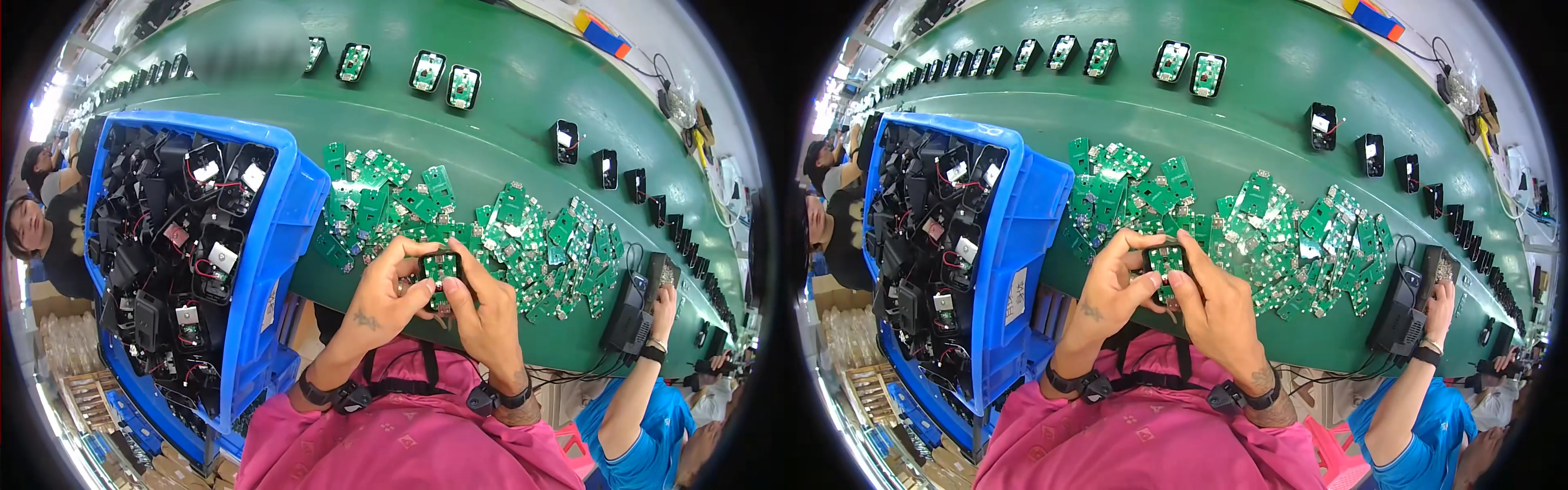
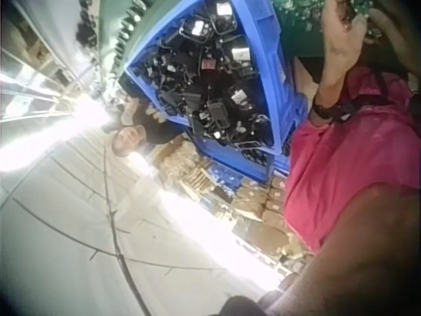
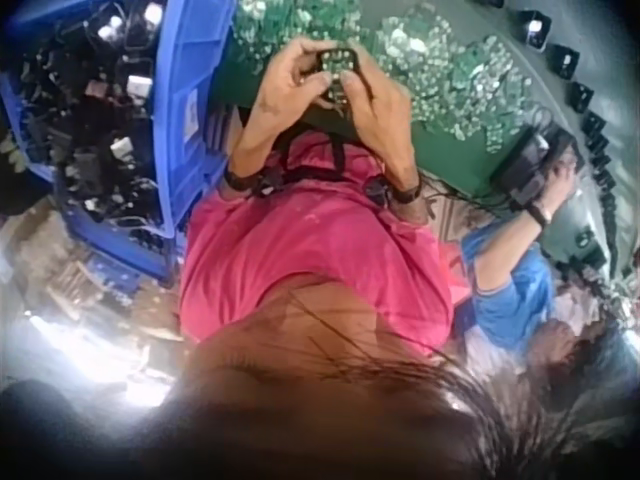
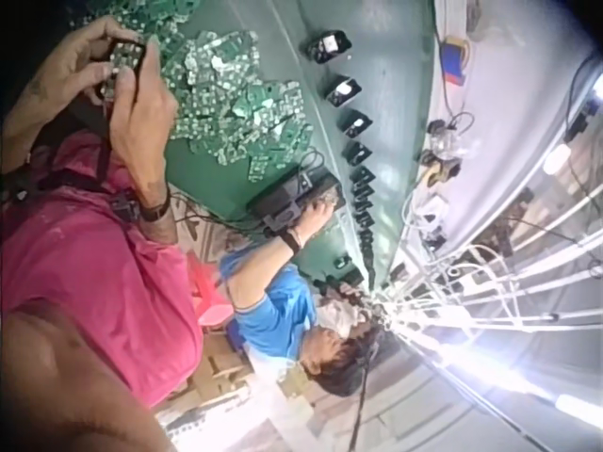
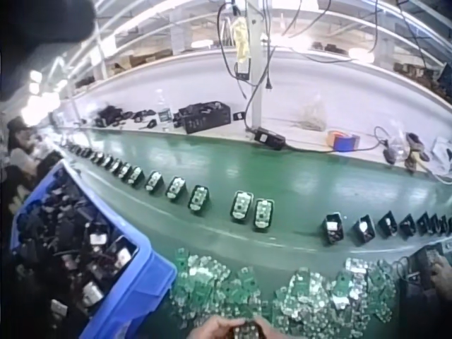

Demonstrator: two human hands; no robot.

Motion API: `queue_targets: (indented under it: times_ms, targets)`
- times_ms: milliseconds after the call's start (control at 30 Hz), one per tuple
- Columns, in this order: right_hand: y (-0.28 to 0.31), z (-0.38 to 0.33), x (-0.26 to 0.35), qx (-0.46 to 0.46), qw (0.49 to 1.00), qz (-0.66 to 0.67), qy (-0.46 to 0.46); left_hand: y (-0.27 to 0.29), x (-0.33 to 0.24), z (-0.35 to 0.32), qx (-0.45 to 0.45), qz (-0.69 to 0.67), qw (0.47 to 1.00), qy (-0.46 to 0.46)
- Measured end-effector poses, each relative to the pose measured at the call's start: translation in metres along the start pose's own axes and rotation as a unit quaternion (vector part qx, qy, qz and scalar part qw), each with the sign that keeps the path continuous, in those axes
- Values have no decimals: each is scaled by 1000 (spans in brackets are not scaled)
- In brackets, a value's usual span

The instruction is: Assembling small electronic components by hand on a factory production line.

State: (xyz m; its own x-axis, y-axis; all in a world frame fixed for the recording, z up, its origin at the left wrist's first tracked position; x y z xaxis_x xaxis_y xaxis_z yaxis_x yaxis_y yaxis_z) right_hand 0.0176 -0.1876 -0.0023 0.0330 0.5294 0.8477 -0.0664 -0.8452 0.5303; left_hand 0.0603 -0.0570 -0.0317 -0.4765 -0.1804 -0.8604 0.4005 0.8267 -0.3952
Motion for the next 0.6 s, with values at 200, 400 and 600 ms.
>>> queue_targets:
  times_ms: [200,400,600]
  targets:
    - [-7,-2,-4,36,993,73,-82,3,3,-2,-15,-9,1000,2]
    - [-10,-3,-8,1,996,63,-68,1,5,-2,-22,77,995,-58]
    - [-7,-4,-2,-70,997,12,-5,-1,-1,-6,-51,165,974,-147]
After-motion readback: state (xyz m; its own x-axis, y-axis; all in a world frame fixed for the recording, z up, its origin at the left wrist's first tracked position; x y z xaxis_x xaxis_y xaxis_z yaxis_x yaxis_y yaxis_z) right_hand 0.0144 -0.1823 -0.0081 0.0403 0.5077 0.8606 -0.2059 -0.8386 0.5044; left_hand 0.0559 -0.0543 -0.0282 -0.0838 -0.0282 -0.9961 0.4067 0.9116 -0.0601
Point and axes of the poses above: each hand's wrist, its own z-axis towards the middle knuckle, its own y-axis out of the back of the hand, x = y × z, the point moved 6 cm from there along z, towards the middle knuckle, and after that the axes turned 5 degrees about -z, right-handed, at the moved point
